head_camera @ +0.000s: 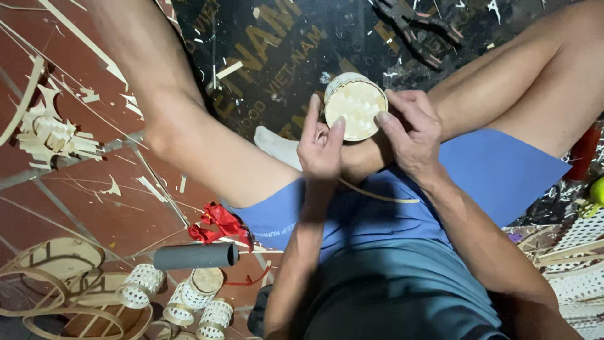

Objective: The person sits on the workshop floor assembling small woven bamboo baskets. They fit a round wooden base into a woven cylinder, press and tuck the woven rim around it, bend thin wooden strips by hand, and use pliers to trim and secure parts of the basket.

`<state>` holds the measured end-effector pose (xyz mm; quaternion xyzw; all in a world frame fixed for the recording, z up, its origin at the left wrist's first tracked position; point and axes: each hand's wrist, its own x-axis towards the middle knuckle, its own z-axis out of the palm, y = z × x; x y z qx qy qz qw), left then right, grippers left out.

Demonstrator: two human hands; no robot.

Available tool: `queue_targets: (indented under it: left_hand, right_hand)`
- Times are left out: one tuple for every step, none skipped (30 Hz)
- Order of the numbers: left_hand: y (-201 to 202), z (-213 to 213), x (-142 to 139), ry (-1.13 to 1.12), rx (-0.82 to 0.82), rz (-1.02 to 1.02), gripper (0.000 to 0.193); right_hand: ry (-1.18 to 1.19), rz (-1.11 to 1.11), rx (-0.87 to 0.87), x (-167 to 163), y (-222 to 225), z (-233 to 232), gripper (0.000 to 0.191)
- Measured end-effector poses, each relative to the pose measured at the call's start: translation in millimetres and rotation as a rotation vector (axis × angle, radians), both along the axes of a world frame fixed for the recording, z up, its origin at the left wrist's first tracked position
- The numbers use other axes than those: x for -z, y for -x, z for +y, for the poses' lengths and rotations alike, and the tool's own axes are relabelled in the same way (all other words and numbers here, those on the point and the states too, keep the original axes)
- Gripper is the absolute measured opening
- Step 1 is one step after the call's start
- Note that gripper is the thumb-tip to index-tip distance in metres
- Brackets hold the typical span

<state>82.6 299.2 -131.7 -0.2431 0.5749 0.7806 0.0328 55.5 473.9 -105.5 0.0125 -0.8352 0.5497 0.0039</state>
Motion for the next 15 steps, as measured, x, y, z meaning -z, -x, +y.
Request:
queue_targets:
  left_hand:
    - [2, 1, -1, 0.000, 0.004, -0.015, 0.064]
    - [4, 2, -2, -0.001, 0.009, -0.033, 0.062]
    - [4, 3, -3, -0.004, 0.015, -0.056, 0.060]
    - [5, 4, -4, 0.005, 0.008, -0.045, 0.060]
    - [5, 5, -4, 0.014, 0.002, -0.037, 0.061]
    - [4, 6, -4, 0.023, -0.004, -0.022, 0.061]
    - [4, 7, -3, 0.003, -0.010, -0.011, 0.061]
    - [3, 7, -2, -0.016, -0.015, 0.004, 0.061]
    - [2, 7, 0, -0.037, -0.019, 0.018, 0.061]
    - [1, 7, 1, -0.069, -0.013, -0.004, 0.062]
    - [0, 5, 2, -0.099, -0.008, -0.020, 0.063]
    - [0, 3, 4, -0.130, -0.003, -0.036, 0.064]
    - [-1, 0, 4, -0.103, 0.049, -0.019, 0.065]
    - [-3, -3, 4, -0.075, 0.102, -0.009, 0.066]
    - [-5, -5, 4, -0.050, 0.160, 0.000, 0.067]
  right_hand:
    - [0.021, -0.026, 0.012, 0, 0, -2, 0.027]
    - [0.040, -0.054, 0.026, -1, 1, -4, 0.027]
    - [0.025, -0.031, 0.022, -3, 3, -6, 0.027]
    - [0.009, -0.015, 0.018, -4, 3, -7, 0.026]
    - [-0.006, -0.001, 0.015, -5, 3, -8, 0.025]
    - [-0.009, 0.006, 0.003, -6, 4, -9, 0.025]
    - [-0.013, 0.020, -0.009, -6, 4, -8, 0.025]
    - [-0.016, 0.036, -0.021, -6, 5, -8, 0.025]
    - [0.006, 0.006, -0.028, -6, 5, -7, 0.028]
    - [0.028, -0.023, -0.036, -6, 5, -5, 0.030]
    - [0.052, -0.048, -0.046, -5, 5, -4, 0.032]
    - [0.047, -0.042, -0.046, -5, 6, -2, 0.033]
    - [0.044, -0.044, -0.047, -5, 6, -1, 0.035]
    - [0.042, -0.055, -0.046, -5, 6, 0, 0.036]
    - [0.052, -0.060, -0.051, -6, 5, 1, 0.037]
